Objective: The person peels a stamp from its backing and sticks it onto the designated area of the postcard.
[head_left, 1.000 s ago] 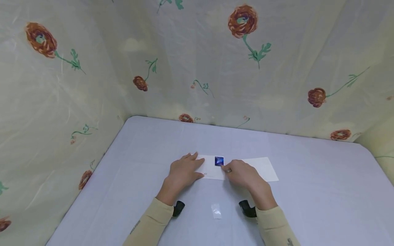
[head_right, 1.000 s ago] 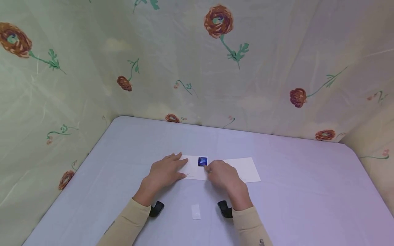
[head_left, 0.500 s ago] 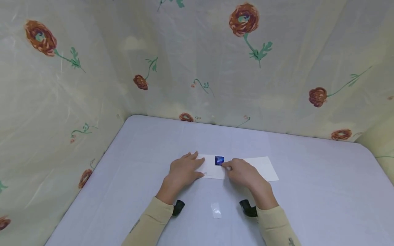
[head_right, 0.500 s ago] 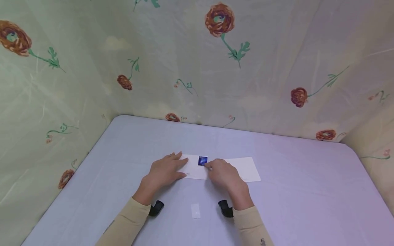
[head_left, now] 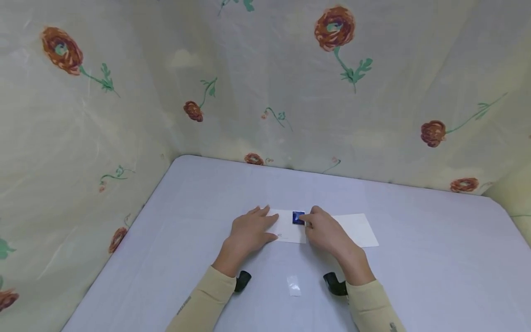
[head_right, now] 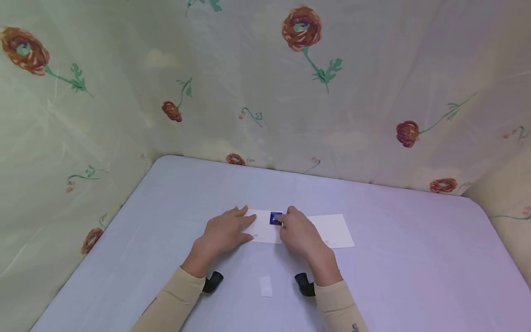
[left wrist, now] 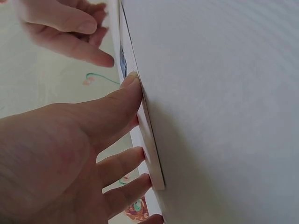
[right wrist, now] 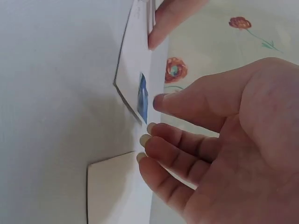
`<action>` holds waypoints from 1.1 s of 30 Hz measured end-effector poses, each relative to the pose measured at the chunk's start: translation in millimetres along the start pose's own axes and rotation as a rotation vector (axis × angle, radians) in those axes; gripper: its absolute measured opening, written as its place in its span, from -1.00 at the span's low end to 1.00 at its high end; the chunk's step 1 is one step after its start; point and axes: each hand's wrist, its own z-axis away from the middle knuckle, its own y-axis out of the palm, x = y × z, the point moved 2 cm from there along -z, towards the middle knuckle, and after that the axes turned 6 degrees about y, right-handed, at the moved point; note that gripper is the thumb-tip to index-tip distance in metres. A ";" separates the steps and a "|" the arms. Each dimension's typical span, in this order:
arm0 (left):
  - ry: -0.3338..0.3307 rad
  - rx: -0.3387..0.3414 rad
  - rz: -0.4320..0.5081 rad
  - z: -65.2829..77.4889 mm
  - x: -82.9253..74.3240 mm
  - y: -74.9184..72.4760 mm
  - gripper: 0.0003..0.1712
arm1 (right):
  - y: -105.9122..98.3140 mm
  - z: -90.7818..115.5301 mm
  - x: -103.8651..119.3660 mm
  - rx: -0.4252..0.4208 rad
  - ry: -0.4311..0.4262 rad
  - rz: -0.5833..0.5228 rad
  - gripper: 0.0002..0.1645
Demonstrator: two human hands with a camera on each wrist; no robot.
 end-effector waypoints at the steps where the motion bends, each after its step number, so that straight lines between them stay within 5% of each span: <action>1: 0.001 0.000 -0.004 -0.5 -0.4 0.0 -0.32 | 0.1 0.3 -0.1 -0.018 -0.013 0.007 -0.51; 8: 0.012 0.013 -0.031 -3.9 -2.4 2.1 -0.31 | 2.1 4.1 -0.5 -0.085 -0.054 0.125 -0.45; 19: 0.018 0.012 -0.022 -4.1 0.1 7.6 -0.31 | 2.9 11.7 1.1 0.072 -0.027 0.181 -0.40; 33: 0.022 0.005 -0.030 -0.7 3.5 2.3 -0.31 | 8.9 9.6 2.8 0.060 -0.042 0.221 -0.36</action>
